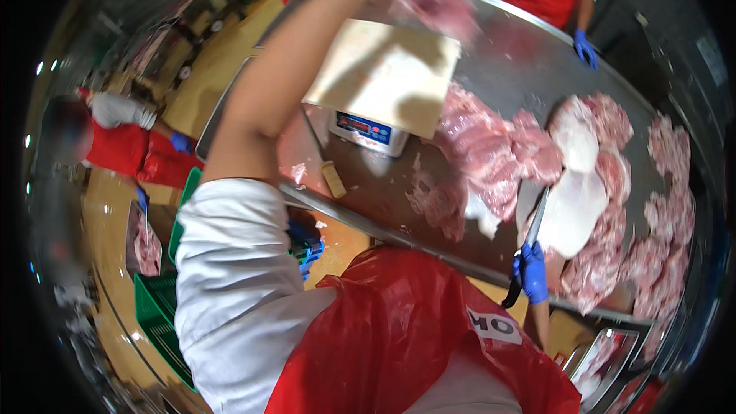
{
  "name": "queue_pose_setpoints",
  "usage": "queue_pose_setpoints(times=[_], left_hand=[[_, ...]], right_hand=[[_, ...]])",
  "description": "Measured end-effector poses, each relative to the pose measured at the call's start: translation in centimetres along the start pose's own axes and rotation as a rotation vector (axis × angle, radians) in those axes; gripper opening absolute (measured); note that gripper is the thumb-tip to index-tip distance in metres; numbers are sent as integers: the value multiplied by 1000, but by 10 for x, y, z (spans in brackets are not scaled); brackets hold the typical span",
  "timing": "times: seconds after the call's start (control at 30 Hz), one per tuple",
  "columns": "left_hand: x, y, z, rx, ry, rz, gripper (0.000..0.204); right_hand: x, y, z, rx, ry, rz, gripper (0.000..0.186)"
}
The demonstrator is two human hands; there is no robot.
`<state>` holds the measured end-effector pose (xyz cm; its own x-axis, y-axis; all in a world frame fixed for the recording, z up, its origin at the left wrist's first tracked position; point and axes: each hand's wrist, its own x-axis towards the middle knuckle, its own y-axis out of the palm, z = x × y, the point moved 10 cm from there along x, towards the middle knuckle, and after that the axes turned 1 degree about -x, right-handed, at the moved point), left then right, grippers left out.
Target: The person cuts large pieces of raw meat on a cutting board using a knife, separates portions, and places them into green crates. The person also wipes the cutting board and table between cuts.
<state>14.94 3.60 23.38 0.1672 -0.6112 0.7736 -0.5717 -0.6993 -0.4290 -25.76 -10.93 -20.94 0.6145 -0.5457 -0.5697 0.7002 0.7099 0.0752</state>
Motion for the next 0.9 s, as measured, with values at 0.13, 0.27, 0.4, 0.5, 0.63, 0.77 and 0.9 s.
queue_pose_setpoints(times=[0.13, 0.27, 0.4, 0.5, 0.63, 0.77, 0.9], left_hand=[[-55, 26, 18, 264, -213, -32, 32], [-207, 154, 68, 41, -74, 460, 26], [-338, 259, 49, 664, -93, 595, 42], [-359, 279, 52, 502, -176, 557, 50], [-416, 303, 88, 41, -238, 317, 46], [-344, 217, 55, 19, -352, 231, 22], [-266, 116, 23, -383, -426, 305, 13]], right_hand=[[-15, -16, -6, 53, 34, -136, 18], [-11, 10, -13, 136, -36, -123, 20], [-11, 36, 4, 93, -53, -111, 16], [-8, 50, 12, 56, -62, -88, 14], [-1, 53, -5, 32, -13, -108, 14], [-10, 48, -13, 21, -1, -164, 17], [0, 29, -21, 16, -72, -142, 16]])
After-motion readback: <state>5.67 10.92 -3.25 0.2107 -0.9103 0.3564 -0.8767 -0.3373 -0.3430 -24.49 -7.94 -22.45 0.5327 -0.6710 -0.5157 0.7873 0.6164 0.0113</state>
